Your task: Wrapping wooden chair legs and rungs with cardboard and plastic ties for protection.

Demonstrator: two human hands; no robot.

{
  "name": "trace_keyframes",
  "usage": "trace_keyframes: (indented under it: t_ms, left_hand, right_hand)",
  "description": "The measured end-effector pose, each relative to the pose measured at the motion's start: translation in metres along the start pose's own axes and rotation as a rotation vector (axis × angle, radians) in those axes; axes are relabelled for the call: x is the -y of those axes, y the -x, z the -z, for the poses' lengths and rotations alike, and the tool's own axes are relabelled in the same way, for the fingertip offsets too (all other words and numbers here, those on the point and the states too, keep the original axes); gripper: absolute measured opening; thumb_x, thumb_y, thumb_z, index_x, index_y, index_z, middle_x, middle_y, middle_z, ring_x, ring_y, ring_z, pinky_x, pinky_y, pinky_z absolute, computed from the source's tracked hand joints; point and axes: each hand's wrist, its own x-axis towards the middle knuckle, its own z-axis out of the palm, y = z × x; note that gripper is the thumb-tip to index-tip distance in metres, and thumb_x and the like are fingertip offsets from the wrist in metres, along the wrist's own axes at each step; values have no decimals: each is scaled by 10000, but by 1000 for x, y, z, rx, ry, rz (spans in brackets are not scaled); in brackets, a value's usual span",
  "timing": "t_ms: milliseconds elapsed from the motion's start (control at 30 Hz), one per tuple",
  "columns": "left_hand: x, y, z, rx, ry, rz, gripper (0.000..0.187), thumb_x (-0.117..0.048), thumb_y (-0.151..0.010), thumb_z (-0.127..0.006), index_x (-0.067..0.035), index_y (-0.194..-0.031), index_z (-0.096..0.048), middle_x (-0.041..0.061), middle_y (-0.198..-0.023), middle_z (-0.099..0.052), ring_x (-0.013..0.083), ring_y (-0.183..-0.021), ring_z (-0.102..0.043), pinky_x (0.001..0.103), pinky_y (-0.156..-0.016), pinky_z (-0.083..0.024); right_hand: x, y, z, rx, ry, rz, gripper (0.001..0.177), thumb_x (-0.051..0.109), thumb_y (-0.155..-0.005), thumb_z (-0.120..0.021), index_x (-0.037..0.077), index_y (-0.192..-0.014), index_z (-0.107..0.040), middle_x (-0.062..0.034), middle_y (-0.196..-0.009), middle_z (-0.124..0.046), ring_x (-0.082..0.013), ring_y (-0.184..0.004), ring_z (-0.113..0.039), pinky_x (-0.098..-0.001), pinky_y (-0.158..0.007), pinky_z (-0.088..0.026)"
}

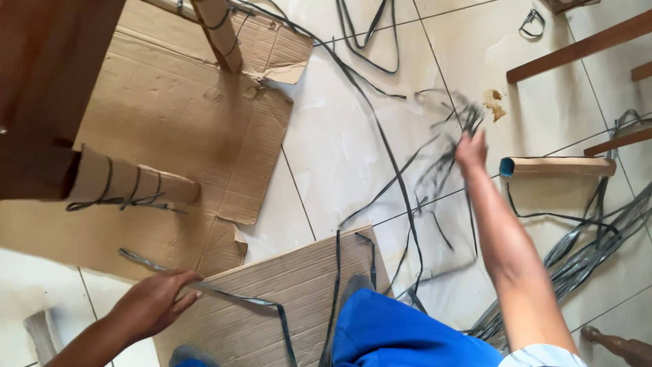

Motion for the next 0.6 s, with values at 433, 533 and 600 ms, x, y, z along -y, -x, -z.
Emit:
trace_keyframes:
  t_ms: [433,533,600]
  left_hand:
    - [30,0,7,-167,7,-87,444,-504,-987,-511,-273,-1356,-597,-34,-1440,-594,168,-1324,-597,409,-1093,-528]
    - [16,-2,25,-221,30,-199,388,-369,-1004,-519,-160,-1310,-632,54,-1330,-662,242,-1189,-668,421,-998,-556]
    - [10,-8,33,-256,61,-263,344,-385,-974,-541,-234,-1263,-651,136,-1264,-690,378,-1245,-640,524,-1003,-553]
  right_hand:
    - [378,39,56,424,-603,309,252,231,-1129,-353,72,-1267,-490,-20,-1011,-495,-136,-887,-467,-321,-789,-462]
    - [405,78,1,652,-577,299,139,190,-1090,-461,152,-1206,-527,57,-836,-443,-61,-655,-395,-231,-519,-338]
    - [408,107,-40,643,28,400,321,408,-1015,-609,136,-1181,-645,-225,-1059,-701,-441,-1077,-661,-566,-923,-510]
